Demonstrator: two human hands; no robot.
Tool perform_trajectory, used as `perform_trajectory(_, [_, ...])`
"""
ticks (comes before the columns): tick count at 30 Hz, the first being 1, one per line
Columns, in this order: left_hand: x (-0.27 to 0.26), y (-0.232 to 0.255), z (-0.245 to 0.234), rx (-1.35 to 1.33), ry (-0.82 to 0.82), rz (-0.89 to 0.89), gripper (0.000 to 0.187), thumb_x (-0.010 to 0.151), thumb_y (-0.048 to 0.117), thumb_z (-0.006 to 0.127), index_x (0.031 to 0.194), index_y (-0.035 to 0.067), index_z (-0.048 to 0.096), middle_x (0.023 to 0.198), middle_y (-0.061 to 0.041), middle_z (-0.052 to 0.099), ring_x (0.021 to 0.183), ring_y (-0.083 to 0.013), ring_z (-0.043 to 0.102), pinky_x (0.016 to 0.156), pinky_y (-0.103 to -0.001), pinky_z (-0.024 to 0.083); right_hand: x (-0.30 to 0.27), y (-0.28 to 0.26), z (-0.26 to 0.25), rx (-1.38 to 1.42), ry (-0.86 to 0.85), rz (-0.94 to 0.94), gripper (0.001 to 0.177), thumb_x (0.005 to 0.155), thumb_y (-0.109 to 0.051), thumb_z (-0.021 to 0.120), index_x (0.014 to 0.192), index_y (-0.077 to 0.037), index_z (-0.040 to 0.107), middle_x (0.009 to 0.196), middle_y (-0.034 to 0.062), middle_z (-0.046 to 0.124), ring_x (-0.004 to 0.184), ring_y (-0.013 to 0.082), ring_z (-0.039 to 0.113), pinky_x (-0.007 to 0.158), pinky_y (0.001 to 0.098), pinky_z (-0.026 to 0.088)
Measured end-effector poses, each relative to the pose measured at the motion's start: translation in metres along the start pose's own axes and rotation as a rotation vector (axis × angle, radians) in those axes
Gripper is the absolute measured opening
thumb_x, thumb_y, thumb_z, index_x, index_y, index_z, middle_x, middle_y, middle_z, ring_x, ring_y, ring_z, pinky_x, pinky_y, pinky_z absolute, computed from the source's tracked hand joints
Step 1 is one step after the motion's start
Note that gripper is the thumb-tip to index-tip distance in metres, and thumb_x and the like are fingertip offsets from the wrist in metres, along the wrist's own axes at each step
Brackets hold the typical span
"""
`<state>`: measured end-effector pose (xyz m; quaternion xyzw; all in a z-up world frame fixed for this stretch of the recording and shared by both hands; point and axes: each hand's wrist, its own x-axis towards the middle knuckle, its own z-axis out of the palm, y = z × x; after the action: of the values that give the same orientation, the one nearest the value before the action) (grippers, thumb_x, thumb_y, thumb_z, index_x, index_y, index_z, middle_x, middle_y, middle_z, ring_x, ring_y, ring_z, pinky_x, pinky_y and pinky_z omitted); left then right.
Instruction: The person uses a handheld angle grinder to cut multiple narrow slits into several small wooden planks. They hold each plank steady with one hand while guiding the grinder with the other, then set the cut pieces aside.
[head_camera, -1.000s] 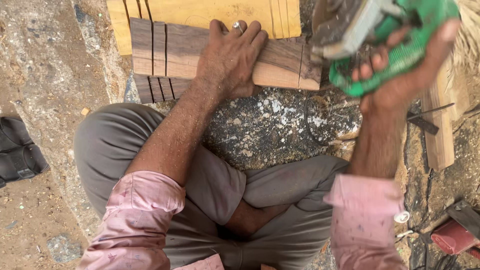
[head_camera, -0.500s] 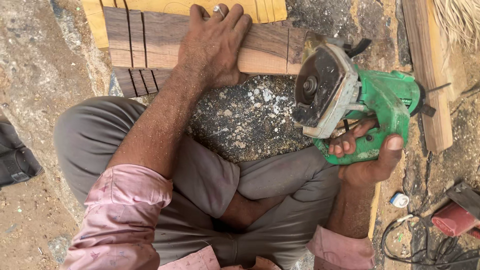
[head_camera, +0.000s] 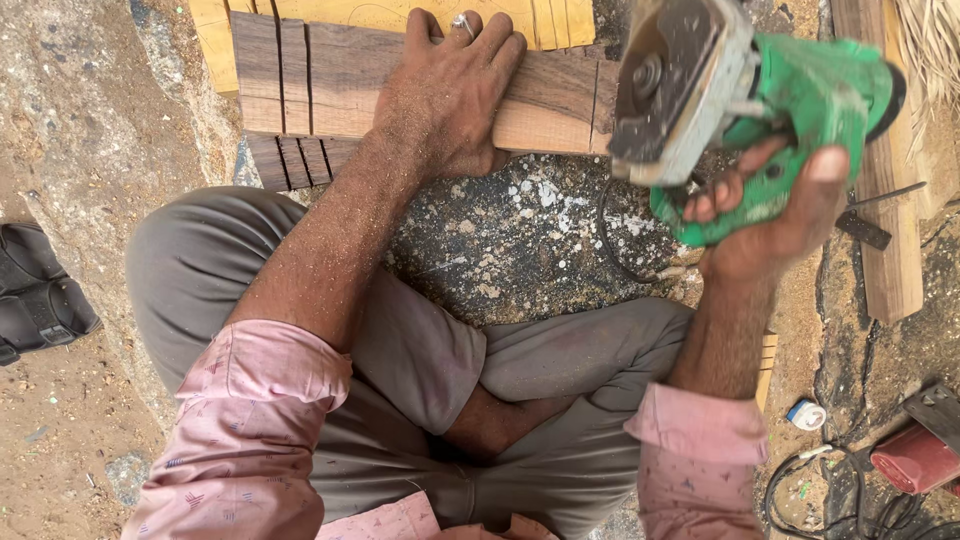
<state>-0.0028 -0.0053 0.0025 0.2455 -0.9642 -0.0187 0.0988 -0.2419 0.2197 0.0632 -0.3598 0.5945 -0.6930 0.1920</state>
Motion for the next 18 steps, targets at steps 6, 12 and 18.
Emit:
perform_trajectory(6, [-0.002, -0.001, 0.000, -0.065, -0.017, -0.023, 0.109, 0.060, 0.067, 0.090, 0.141, 0.005, 0.052, 0.125, -0.015, 0.058, 0.118, -0.0300, 0.056, 0.094, -0.063, 0.043, 0.079, 0.018, 0.022, 0.035, 0.078, 0.168, 0.069, 0.108, -0.066, 0.038, 0.101, -0.002, 0.065, 0.071, 0.0042, 0.051, 0.056, 0.0166, 0.053, 0.047, 0.0354, 0.050])
perform_trajectory(12, [0.002, -0.001, -0.008, -0.078, -0.067, -0.043, 0.109, 0.059, 0.067, 0.090, 0.140, 0.005, 0.052, 0.123, -0.014, 0.058, 0.116, -0.0299, 0.058, 0.091, -0.063, 0.043, 0.113, -0.034, -0.007, 0.813, 0.511, 0.555, 0.074, 0.112, -0.062, 0.028, 0.129, 0.008, 0.047, 0.084, 0.0183, 0.059, 0.071, 0.0285, 0.062, 0.065, 0.0445, 0.058])
perform_trajectory(18, [0.000, -0.003, -0.008, -0.172, -0.112, -0.062, 0.109, 0.061, 0.070, 0.090, 0.141, 0.007, 0.052, 0.122, -0.014, 0.058, 0.110, -0.0303, 0.059, 0.097, -0.064, 0.039, 0.036, 0.013, -0.087, 1.201, 0.728, 0.505, 0.073, 0.104, -0.051, 0.015, 0.137, 0.008, 0.042, 0.094, 0.0253, 0.065, 0.087, 0.0367, 0.071, 0.083, 0.0514, 0.065])
